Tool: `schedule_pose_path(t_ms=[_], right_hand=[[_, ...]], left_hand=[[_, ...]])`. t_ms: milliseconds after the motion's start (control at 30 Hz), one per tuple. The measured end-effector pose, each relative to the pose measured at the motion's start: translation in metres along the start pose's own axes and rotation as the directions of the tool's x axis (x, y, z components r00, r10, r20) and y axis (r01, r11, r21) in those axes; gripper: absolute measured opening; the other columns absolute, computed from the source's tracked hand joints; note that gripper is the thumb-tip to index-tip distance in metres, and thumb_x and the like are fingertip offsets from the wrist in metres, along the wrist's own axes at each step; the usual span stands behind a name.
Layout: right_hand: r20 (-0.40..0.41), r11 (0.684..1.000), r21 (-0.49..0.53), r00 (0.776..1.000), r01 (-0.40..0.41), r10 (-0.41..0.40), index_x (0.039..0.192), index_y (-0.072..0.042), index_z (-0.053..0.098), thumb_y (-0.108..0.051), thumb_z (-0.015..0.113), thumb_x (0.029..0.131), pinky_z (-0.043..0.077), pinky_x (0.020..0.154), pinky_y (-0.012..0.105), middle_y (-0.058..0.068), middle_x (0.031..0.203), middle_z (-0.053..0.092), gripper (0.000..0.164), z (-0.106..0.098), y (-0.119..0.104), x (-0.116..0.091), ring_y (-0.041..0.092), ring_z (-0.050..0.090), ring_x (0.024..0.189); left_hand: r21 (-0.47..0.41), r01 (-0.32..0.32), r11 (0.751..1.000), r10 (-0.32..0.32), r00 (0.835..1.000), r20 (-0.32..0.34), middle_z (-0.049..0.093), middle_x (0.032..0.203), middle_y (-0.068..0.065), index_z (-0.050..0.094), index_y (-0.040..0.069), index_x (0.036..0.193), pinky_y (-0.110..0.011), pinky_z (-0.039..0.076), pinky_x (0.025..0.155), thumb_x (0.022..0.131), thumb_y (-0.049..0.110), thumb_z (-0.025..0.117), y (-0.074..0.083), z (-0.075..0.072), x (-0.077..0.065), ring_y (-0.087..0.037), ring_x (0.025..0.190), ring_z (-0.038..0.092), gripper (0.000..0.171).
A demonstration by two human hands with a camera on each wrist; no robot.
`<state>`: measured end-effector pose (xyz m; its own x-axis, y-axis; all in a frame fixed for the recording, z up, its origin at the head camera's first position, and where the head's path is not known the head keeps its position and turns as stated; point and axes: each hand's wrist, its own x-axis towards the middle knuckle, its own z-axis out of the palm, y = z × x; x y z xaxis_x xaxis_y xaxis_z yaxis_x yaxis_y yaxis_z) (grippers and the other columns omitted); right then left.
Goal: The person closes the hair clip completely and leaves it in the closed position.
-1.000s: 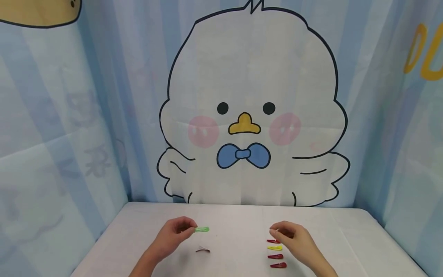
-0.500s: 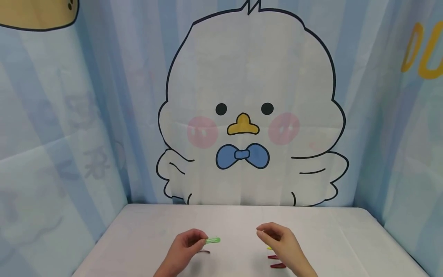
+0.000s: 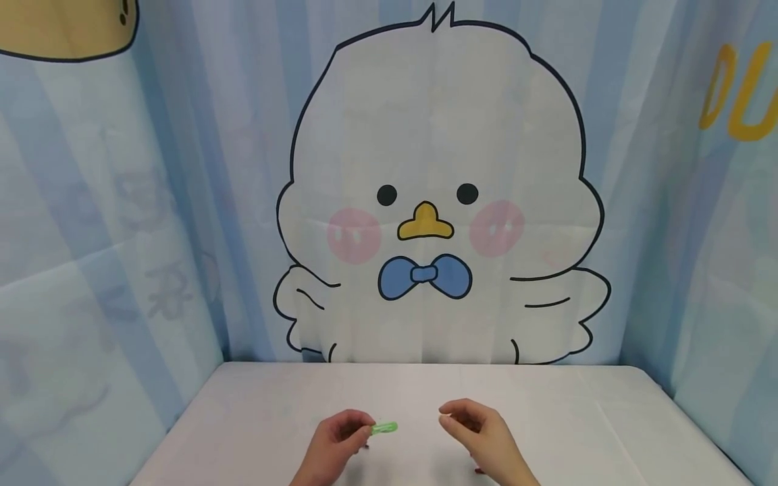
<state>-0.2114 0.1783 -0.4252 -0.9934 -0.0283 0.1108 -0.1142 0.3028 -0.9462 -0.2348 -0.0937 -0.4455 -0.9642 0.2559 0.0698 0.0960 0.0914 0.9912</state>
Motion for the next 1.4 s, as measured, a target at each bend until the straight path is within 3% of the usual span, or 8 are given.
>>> schedule_pose_path(t_ms=[267, 767, 1167, 1400], right_hand=[[0.023, 0.999, 0.014, 0.999, 0.037, -0.037, 0.11, -0.002, 0.071, -0.023, 0.074, 0.093, 0.045, 0.056, 0.027, 0.004, 0.087, 0.067, 0.027, 0.008, -0.001, -0.003, 0.017, 0.057, 0.069], [0.124, 0.99, 0.058, 0.983, 0.128, -0.134, 0.113, -0.001, 0.069, -0.023, 0.072, 0.095, 0.051, 0.069, 0.027, 0.005, 0.092, 0.068, 0.028, 0.023, -0.01, -0.003, 0.014, 0.062, 0.077], [0.151, 0.994, 0.096, 0.986, 0.056, -0.07, 0.111, 0.0, 0.068, -0.021, 0.074, 0.094, 0.05, 0.068, 0.027, 0.004, 0.089, 0.067, 0.028, 0.029, -0.007, -0.008, 0.017, 0.059, 0.077], [0.146, 0.993, 0.095, 0.985, 0.073, -0.086, 0.104, 0.003, 0.068, -0.015, 0.074, 0.092, 0.05, 0.068, 0.027, 0.005, 0.088, 0.067, 0.022, 0.03, -0.012, -0.009, 0.016, 0.06, 0.076]], left_hand=[[-0.008, 0.024, 1.0, -0.024, 0.999, -0.034, 0.064, 0.088, -0.001, 0.067, -0.006, 0.11, -0.031, 0.049, 0.069, 0.095, 0.01, 0.067, 0.0, 0.008, -0.001, -0.017, 0.077, 0.056, 0.022], [-0.015, -0.033, 0.999, 0.034, 0.999, 0.021, 0.065, 0.091, -0.004, 0.067, -0.007, 0.109, -0.029, 0.049, 0.069, 0.095, 0.012, 0.068, 0.002, 0.021, -0.002, -0.019, 0.078, 0.057, 0.023], [-0.053, -0.053, 0.997, 0.057, 0.995, 0.076, 0.067, 0.092, -0.003, 0.068, -0.005, 0.106, -0.028, 0.049, 0.07, 0.095, 0.008, 0.067, 0.001, 0.036, -0.002, -0.016, 0.079, 0.058, 0.017], [-0.069, -0.029, 0.997, 0.033, 0.998, 0.053, 0.068, 0.092, -0.003, 0.07, -0.003, 0.103, -0.028, 0.05, 0.072, 0.094, 0.008, 0.068, 0.004, 0.04, -0.002, -0.016, 0.08, 0.06, 0.014]])
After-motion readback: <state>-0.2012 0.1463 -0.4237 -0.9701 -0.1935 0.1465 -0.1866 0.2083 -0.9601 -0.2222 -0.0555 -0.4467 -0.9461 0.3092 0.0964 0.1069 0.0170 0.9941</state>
